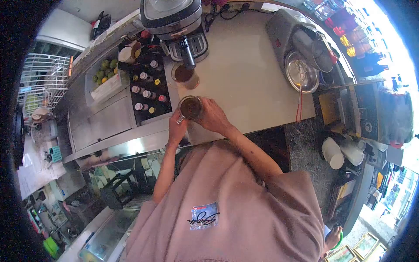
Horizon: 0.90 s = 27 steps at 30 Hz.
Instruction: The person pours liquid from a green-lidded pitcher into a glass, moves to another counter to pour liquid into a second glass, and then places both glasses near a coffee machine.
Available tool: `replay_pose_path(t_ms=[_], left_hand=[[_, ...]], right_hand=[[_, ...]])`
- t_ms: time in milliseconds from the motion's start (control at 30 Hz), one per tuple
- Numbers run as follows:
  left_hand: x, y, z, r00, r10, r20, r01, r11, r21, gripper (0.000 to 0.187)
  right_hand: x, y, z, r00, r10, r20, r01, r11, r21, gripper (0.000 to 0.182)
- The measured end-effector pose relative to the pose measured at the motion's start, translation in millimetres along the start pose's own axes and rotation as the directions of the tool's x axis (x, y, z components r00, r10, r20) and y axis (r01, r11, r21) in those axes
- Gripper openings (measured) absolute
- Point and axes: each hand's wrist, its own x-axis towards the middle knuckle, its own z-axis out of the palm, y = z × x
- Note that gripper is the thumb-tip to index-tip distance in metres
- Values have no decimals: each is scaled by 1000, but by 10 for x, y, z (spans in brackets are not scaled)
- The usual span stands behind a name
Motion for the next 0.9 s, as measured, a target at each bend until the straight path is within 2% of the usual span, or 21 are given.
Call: replay_pose_path(t_ms=[200,300,400,467,500,533,567,600,667,700,767,800,867,900], left_hand=[[24,-53,14,999,22,-28,-22,1000,15,32],[37,12,19,999,-45,-29,44,998,-49,35],[51,-9,-53,996,-84,31,86,994,-74,41],[66,-33,-166,978,35,205,-29,999,-33,49],[66,-61,-232,979,38,202,-32,999,-33,49],[51,-88,-307,968,-28,248,101,952,-289,52],[49,-116,-375,948,-76,309,234,825,-515,56],[74,-106,-434,949,-74,308,231,826,-514,56],[150,-89,-536,948,-63,312,260,720,-644,57],[214,-134,-562,947,-58,316,259,721,-643,57],[368,-229,-573,967,-230,111,255,876,-410,57],[435,-157,-556,967,-230,112,255,877,-408,57],[591,74,-458,991,-98,-92,82,983,-164,60],[668,77,-414,991,-97,-88,82,983,-165,60]], right_hand=[[-12,11,-1,999,-26,-46,26,1000,2,73],[-29,-16,-38,999,5,-46,-4,1000,14,74],[-39,-4,-28,998,-4,-55,4,1000,0,73],[-35,-44,-60,998,58,-27,-58,998,0,73],[-28,-22,-50,998,55,-28,-55,999,0,73],[-25,11,-29,999,28,-29,-28,1000,0,72],[-22,38,-14,1000,1,-31,-1,1000,0,72],[-15,3,-42,999,-2,-33,2,1000,0,72],[-27,-76,-99,999,33,-21,-32,998,45,70],[-29,-60,-90,999,34,-27,-33,999,43,70],[-37,-16,-51,999,22,-27,-21,998,55,70],[-34,-27,-48,999,23,-29,-21,998,56,70],[-28,-50,-64,998,63,-9,-63,998,24,71],[-34,-47,-65,998,67,-12,-66,998,23,71]])
